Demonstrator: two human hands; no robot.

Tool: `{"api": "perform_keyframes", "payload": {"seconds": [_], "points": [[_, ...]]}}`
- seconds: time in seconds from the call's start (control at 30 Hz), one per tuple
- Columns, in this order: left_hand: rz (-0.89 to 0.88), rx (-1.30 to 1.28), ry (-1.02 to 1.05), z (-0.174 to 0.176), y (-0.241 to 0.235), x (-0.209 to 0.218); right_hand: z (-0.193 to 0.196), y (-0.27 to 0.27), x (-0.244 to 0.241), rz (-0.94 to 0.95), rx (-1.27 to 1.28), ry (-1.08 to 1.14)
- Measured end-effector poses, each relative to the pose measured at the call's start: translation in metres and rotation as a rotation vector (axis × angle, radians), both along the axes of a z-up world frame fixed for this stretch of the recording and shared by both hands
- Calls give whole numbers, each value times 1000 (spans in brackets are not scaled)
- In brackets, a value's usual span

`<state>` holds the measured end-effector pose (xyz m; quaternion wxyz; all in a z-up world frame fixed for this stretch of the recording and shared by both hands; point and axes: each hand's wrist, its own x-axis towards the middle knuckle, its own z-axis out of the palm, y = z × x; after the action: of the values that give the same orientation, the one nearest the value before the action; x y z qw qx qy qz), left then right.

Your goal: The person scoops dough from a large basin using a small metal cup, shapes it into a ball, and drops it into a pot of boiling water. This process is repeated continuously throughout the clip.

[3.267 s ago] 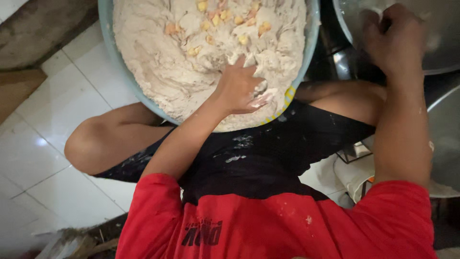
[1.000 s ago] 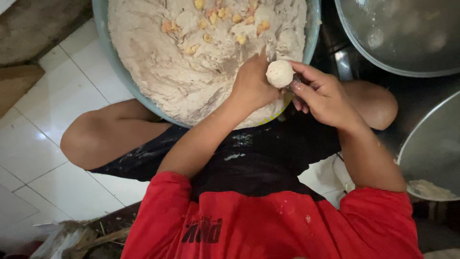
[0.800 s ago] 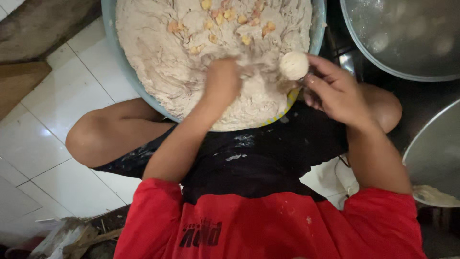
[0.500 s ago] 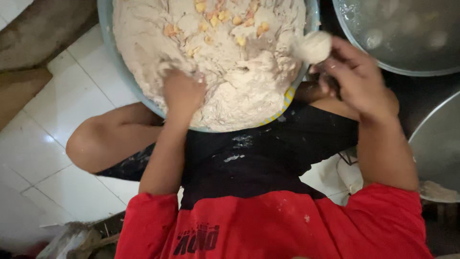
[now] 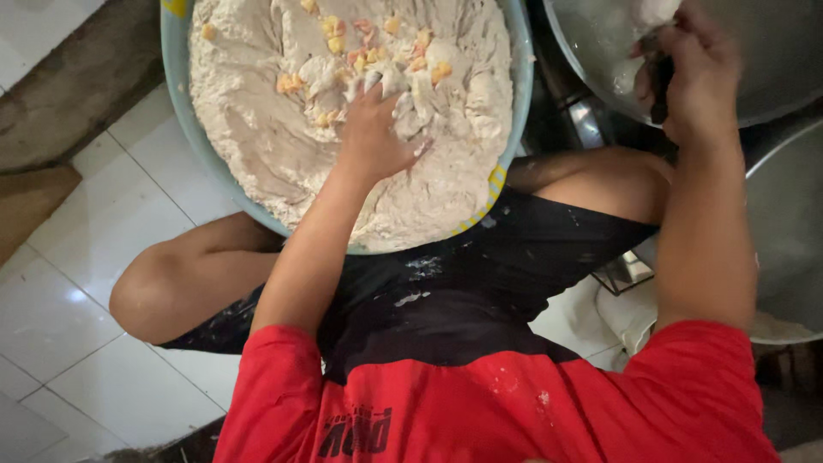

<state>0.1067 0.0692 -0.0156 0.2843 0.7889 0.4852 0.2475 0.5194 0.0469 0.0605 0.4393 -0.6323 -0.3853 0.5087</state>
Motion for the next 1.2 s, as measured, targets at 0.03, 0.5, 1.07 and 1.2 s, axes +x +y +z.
{"api": "perform_keyframes", "payload": {"seconds": [0.03,0.5,1.07,1.2], "points": [[-2,-62,-6,-1,-1,4,-7,0,10,-19,16,-33],[194,-277,-425,21,-26,66,-8,-22,13,164,172,-738],[132,-271,-378,44,-28,79,68,-38,-157,574,152,-387],[122,-254,-115,48,-28,76,47,-39,-148,482,-334,15]]}}
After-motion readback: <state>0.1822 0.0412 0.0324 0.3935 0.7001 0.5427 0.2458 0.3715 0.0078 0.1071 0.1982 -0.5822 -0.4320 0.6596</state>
